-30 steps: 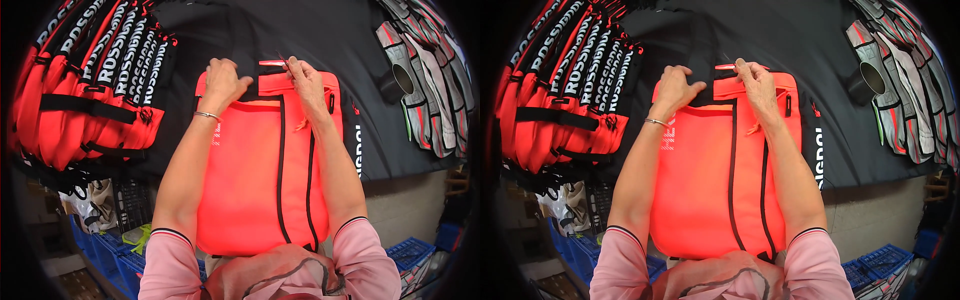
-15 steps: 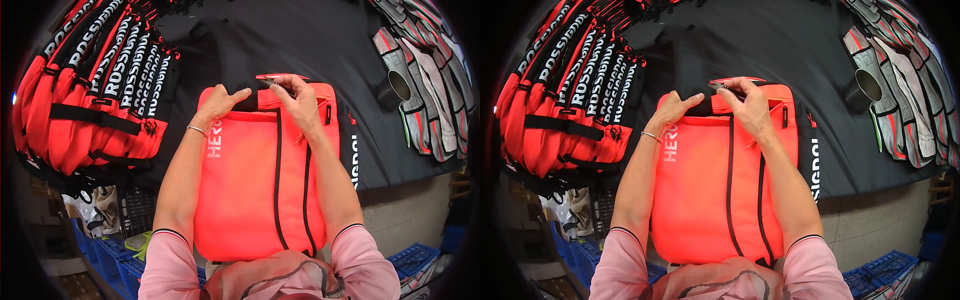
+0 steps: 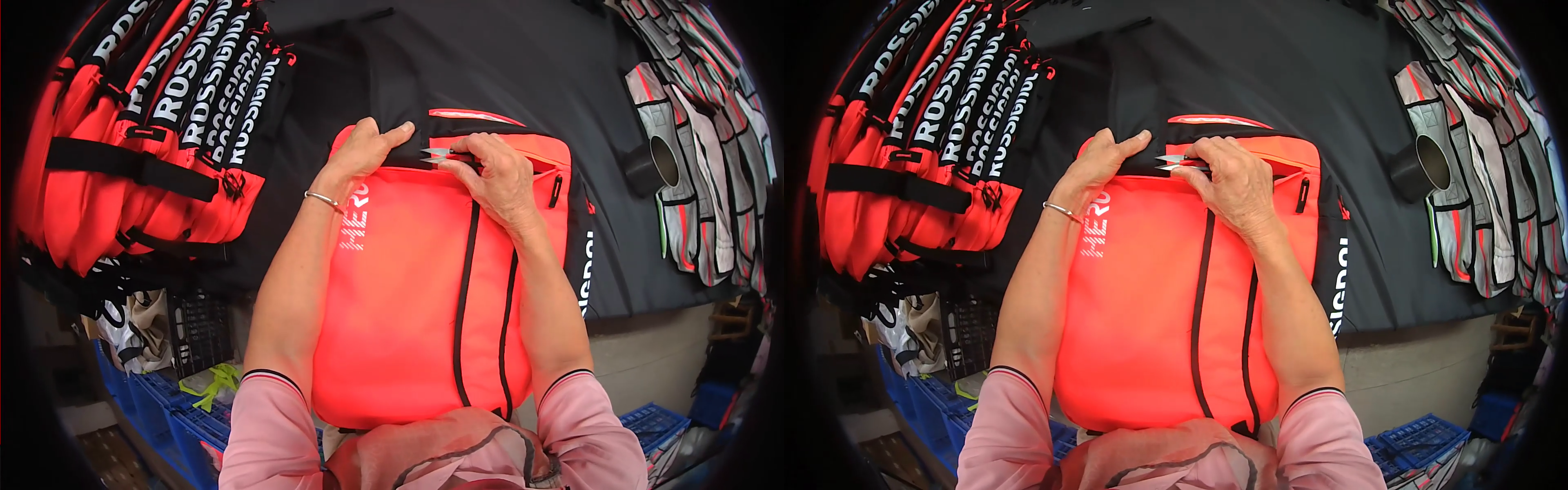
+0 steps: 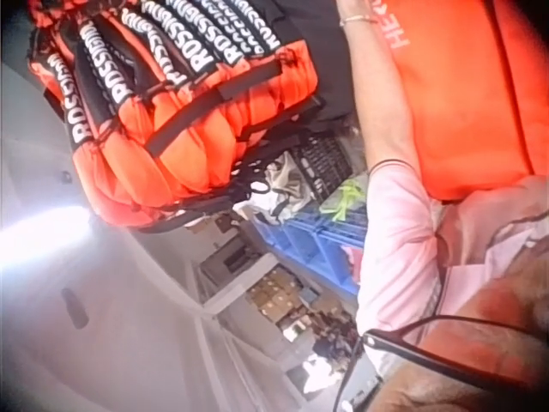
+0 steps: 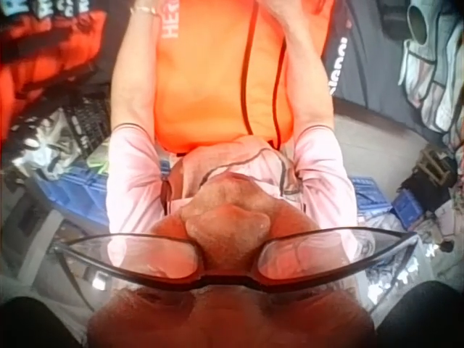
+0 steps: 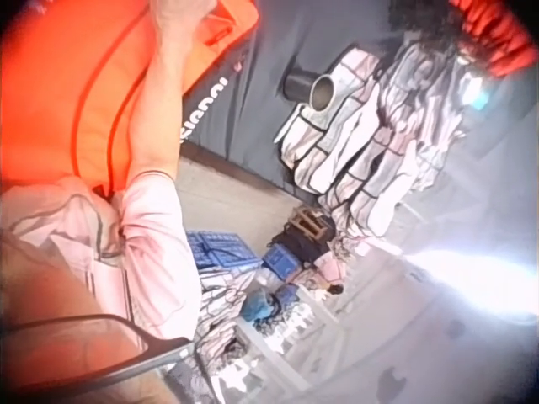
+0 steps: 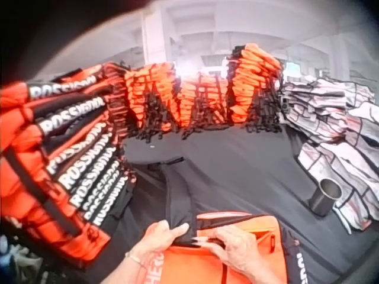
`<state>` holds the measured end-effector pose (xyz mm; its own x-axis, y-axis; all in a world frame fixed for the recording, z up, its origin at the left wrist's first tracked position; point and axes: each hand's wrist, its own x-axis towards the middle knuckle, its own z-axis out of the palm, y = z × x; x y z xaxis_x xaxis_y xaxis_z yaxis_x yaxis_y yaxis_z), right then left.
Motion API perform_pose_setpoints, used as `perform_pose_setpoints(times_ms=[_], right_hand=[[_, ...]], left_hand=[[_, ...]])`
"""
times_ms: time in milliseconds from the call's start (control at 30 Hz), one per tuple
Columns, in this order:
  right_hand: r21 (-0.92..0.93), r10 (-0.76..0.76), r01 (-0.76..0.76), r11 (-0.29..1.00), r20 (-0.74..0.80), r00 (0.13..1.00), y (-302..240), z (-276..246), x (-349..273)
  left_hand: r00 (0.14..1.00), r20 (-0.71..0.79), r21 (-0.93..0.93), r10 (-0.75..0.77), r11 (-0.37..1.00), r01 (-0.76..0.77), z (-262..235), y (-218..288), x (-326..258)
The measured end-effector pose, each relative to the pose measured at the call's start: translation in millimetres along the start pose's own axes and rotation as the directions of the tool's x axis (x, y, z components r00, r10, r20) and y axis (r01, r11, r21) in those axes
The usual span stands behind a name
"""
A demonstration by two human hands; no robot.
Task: Inspecting and trimming loose threads from backpacks and garment bags using snips.
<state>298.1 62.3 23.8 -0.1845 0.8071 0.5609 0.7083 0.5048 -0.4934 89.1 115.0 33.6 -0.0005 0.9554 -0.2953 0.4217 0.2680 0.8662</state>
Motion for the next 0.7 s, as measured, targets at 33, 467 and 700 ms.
perform_pose_setpoints(times_ms=[33,467,700], right_hand=[[-0.023,-0.003,0.003,1.000,0.007,1.000,0,0,0],[-0.208,-0.133,0.128,0.970,-0.008,0.991,0,2,0],[0.012,0.017,-0.017,1.000,-0.017,1.000,1,3,-2]], left_hand=[[1.000,0.024,-0.024,-0.018,1.000,0.018,1,4,-1],[0.980,0.148,-0.143,-0.136,0.977,0.157,0,9,10],[0.979,0.162,-0.147,-0.123,0.978,0.147,-1,4,13]])
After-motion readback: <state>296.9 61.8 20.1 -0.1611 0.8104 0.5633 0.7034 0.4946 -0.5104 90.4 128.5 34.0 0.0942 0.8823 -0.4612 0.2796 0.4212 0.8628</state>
